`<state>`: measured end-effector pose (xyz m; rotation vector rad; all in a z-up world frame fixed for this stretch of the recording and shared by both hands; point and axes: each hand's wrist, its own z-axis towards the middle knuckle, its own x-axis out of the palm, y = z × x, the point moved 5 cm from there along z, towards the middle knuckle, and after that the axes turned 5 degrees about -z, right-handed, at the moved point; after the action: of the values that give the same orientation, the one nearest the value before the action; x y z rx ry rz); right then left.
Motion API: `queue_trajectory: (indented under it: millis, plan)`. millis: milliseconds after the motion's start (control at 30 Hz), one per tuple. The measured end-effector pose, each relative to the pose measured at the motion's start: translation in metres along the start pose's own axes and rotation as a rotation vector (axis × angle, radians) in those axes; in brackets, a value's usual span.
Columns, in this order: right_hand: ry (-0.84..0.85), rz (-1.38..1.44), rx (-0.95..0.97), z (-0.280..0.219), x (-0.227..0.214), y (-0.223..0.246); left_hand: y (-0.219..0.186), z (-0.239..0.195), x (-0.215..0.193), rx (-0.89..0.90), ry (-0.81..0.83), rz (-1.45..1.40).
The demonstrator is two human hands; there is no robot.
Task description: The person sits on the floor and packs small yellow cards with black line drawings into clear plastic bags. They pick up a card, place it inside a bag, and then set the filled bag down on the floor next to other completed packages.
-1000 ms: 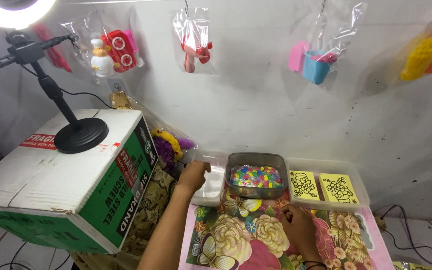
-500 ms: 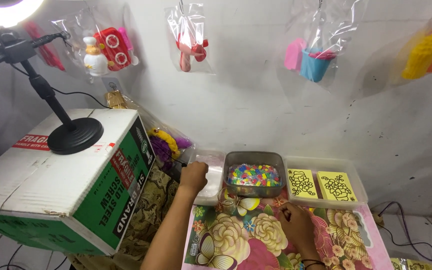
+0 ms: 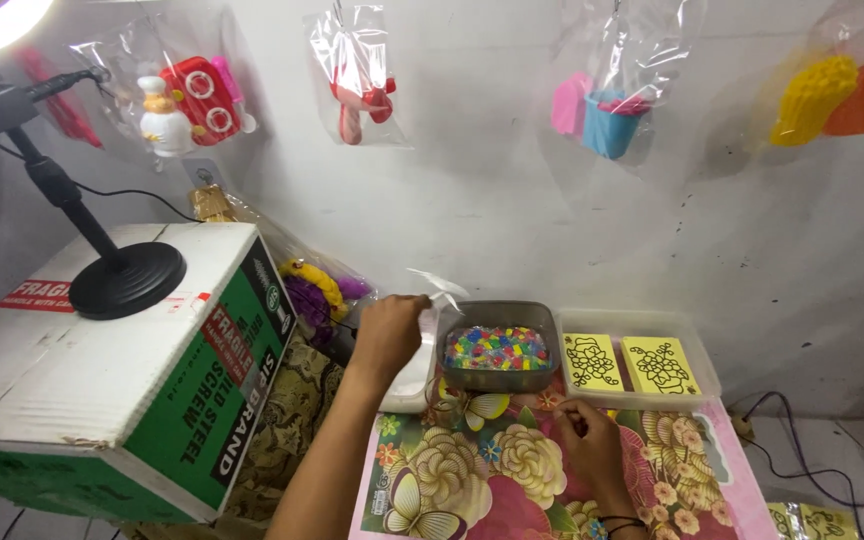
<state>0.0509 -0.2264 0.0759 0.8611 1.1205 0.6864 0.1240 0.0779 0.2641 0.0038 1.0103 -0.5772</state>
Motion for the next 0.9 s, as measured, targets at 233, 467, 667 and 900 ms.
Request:
queue_trajectory:
  millis: [233, 467, 667, 900]
  plan:
    - [0.019, 0.603, 0.065, -0.007, -0.017, -0.026, -0.109, -0.022, 0.006, 0.263, 0.164, -0.185]
    - [0.321, 0.685, -0.213, -0.004, -0.01, -0.02, -0.136, -0.074, 0.101, 0.485, 0.406, -0.093]
    - [0.233, 0.415, -0.083, -0.005, -0.016, 0.004, -0.137, -0.096, 0.132, 0.572, 0.433, -0.008]
    - [0.185, 0.666, 0.072, 0.0, -0.009, -0.035, -0.127, -0.097, 0.099, 0.202, 0.274, -0.335]
